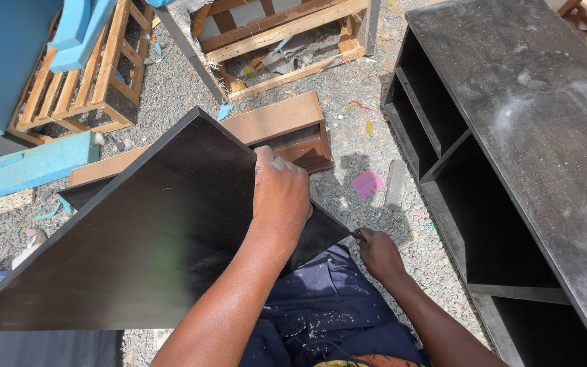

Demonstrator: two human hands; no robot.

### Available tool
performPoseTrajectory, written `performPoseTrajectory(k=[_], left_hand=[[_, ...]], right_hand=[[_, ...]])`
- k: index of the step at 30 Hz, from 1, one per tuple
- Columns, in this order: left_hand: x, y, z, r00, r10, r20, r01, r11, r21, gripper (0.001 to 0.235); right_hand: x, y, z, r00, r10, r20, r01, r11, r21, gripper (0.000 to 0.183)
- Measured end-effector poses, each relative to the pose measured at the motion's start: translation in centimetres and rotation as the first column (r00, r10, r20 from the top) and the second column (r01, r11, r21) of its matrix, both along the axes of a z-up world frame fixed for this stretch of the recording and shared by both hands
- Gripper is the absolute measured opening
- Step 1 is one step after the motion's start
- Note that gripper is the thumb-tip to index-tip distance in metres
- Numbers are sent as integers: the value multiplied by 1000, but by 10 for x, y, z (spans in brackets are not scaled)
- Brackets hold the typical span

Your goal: The person uses a metal scraper to remove material from the edges and corners of a black wooden furniture panel. They hold the panel with one hand and scrape with the other, working along the edges and corners throughout the clip.

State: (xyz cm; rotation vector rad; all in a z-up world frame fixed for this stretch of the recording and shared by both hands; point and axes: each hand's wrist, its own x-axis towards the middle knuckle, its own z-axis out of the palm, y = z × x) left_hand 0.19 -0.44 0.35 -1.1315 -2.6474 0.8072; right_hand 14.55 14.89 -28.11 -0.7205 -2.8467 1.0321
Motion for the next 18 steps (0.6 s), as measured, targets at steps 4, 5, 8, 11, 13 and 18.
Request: performPoseTrajectory(k=[4, 5, 8, 11, 13, 18], left_hand=[[0, 0, 1, 1000, -11, 12, 11, 1000, -6, 23], [1, -1, 4, 1000, -3, -2, 3, 1000, -14, 24], [2, 1, -6, 1000, -11, -9, 11, 1000, -12, 23], [1, 4, -4, 1000, -15, -25, 15, 1000, -14, 24], [3, 4, 1, 999, -5, -40, 4, 1000, -31, 24], [-1, 0, -5, 1000, 19, 13, -18, 999, -37, 24]], right_hand=[[19, 29, 9, 986, 46, 158, -56, 997, 61, 27], [16, 32, 23, 975, 110, 192, -125, 990, 64, 27], [6, 11, 107, 951, 224, 215, -238, 971, 39, 28], [-6, -14, 164, 922, 331, 199, -335, 942, -13, 28], [-9, -24, 172, 900, 387, 200, -386, 921, -49, 28], [-12, -51, 213, 889, 439, 130, -418, 894, -163, 36]])
